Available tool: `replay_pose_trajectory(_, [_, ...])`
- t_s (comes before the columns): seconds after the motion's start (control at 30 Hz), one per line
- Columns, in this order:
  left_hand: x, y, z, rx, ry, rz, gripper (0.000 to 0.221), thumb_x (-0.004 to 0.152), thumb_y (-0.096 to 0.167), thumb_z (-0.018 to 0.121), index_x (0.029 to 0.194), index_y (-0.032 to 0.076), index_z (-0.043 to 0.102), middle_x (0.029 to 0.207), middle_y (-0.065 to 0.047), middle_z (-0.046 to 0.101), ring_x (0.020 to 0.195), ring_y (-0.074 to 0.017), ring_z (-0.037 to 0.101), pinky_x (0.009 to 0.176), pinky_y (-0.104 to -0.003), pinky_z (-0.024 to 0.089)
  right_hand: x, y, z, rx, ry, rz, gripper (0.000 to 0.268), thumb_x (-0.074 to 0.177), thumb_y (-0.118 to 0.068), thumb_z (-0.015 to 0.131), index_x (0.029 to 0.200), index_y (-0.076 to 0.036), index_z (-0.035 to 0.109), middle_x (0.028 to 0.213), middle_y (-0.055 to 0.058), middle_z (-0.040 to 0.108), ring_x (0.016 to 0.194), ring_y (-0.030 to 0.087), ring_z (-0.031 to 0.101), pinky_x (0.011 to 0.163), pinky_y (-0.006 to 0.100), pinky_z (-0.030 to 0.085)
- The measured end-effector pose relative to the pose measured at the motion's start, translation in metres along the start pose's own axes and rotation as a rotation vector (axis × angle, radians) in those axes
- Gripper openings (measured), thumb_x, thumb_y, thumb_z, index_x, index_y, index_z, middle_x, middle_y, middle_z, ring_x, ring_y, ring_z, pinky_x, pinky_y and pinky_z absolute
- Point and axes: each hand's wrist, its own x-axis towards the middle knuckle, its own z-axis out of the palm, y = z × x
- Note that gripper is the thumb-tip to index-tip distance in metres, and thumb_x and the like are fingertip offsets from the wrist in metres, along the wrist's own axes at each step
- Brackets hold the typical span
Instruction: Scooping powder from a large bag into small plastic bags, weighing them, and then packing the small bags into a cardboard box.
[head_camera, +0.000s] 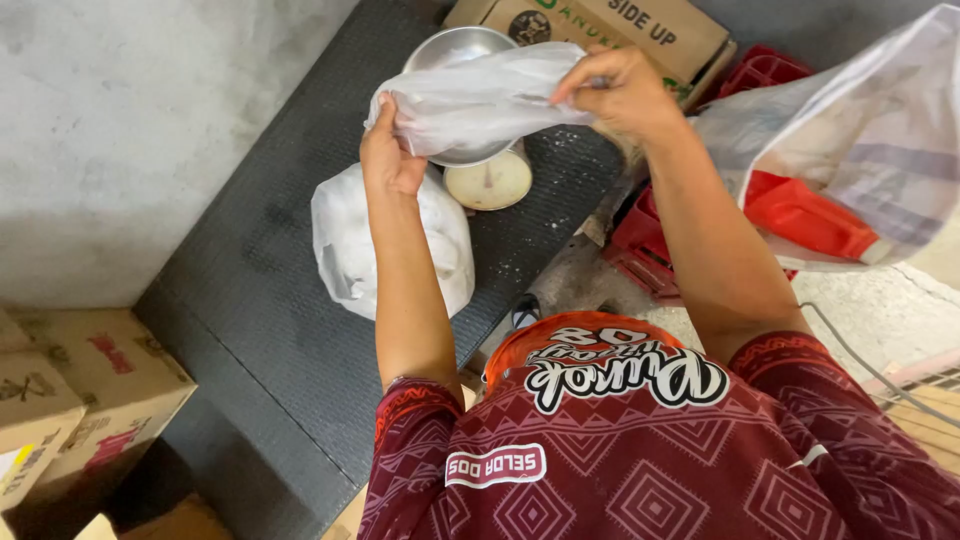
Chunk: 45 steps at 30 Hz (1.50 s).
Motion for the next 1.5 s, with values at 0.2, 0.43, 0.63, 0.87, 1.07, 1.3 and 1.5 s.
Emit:
replay_pose_trajectory(0.2, [-0.034, 0.027, -0.004, 0.158, -0.293, 0.223, 0.050, 0.091, -0.007, 0.071, 0.137, 0.014, 0.066, 0.130, -0.002, 0.071, 0.090, -0.0139, 0.062, 0.086, -0.032, 0.054, 0.043, -0.020, 0.051, -0.474, 0.121, -0.326, 0.086, 0.072, -0.007, 0.094, 0.150, -0.006, 0.057, 0.131, 0.027, 0.064, 0.114, 0.038, 0.065, 0.099, 0.038, 0.051])
replay_pose_trajectory(0.43, [-0.039, 0.022, -0.004, 1.447, -0.120, 0.543, 0.034, 0.088, 0.007, 0.087, 0.121, 0.016, 0.085, 0.097, -0.012, 0.068, 0.090, -0.0239, 0.066, 0.082, -0.037, 0.057, 0.051, -0.047, 0.087, -0.534, 0.070, -0.242, 0.117, 0.069, -0.013, 0.099, 0.159, 0.004, 0.026, 0.137, 0.033, 0.056, 0.127, 0.045, 0.056, 0.106, 0.042, 0.046])
replay_pose_trajectory(0.63, [-0.036, 0.013, 0.013, 1.871, 0.287, 0.637, 0.075, 0.071, 0.001, 0.083, 0.139, 0.000, 0.053, 0.127, -0.023, 0.052, 0.083, -0.0340, 0.071, 0.065, -0.039, 0.058, 0.047, -0.054, 0.093, -0.735, -0.041, -0.170, 0.110, 0.070, -0.009, 0.093, 0.160, -0.011, 0.032, 0.142, 0.032, 0.051, 0.121, 0.047, 0.058, 0.104, 0.044, 0.049])
replay_pose_trajectory(0.87, [-0.043, -0.005, 0.003, 1.719, 0.159, 0.782, 0.073, 0.074, -0.013, 0.067, 0.144, -0.001, 0.050, 0.143, -0.028, 0.051, 0.094, -0.0339, 0.073, 0.075, -0.035, 0.060, 0.045, -0.052, 0.085, -0.892, 0.089, -0.239, 0.096, 0.077, -0.007, 0.085, 0.161, -0.015, 0.039, 0.142, 0.029, 0.049, 0.108, 0.044, 0.065, 0.088, 0.046, 0.055])
replay_pose_trajectory(1.07, [-0.008, -0.039, -0.031, 0.818, -0.068, 0.585, 0.055, 0.091, -0.007, 0.065, 0.145, 0.000, 0.058, 0.128, -0.021, 0.067, 0.110, -0.0254, 0.063, 0.095, -0.034, 0.053, 0.049, -0.036, 0.086, -0.985, 0.057, -0.159, 0.103, 0.069, -0.010, 0.088, 0.159, -0.015, 0.038, 0.134, 0.029, 0.052, 0.105, 0.045, 0.065, 0.084, 0.048, 0.055])
replay_pose_trajectory(1.3, [-0.040, -0.009, 0.011, 0.534, -0.334, 0.301, 0.027, 0.095, 0.000, 0.076, 0.120, 0.010, 0.074, 0.119, -0.002, 0.073, 0.107, -0.0118, 0.066, 0.097, -0.029, 0.054, 0.046, -0.030, 0.080, -0.878, 0.150, -0.152, 0.103, 0.073, -0.017, 0.093, 0.158, -0.004, 0.036, 0.129, 0.033, 0.056, 0.102, 0.048, 0.065, 0.086, 0.049, 0.053])
replay_pose_trajectory(1.5, [-0.007, -0.016, -0.003, 1.948, 0.070, 0.497, 0.036, 0.082, 0.001, 0.071, 0.108, 0.025, 0.081, 0.111, -0.010, 0.072, 0.099, -0.0289, 0.073, 0.083, -0.038, 0.057, 0.044, -0.034, 0.078, -0.933, 0.184, -0.285, 0.103, 0.074, -0.018, 0.094, 0.158, -0.007, 0.035, 0.132, 0.032, 0.055, 0.104, 0.046, 0.066, 0.089, 0.047, 0.055])
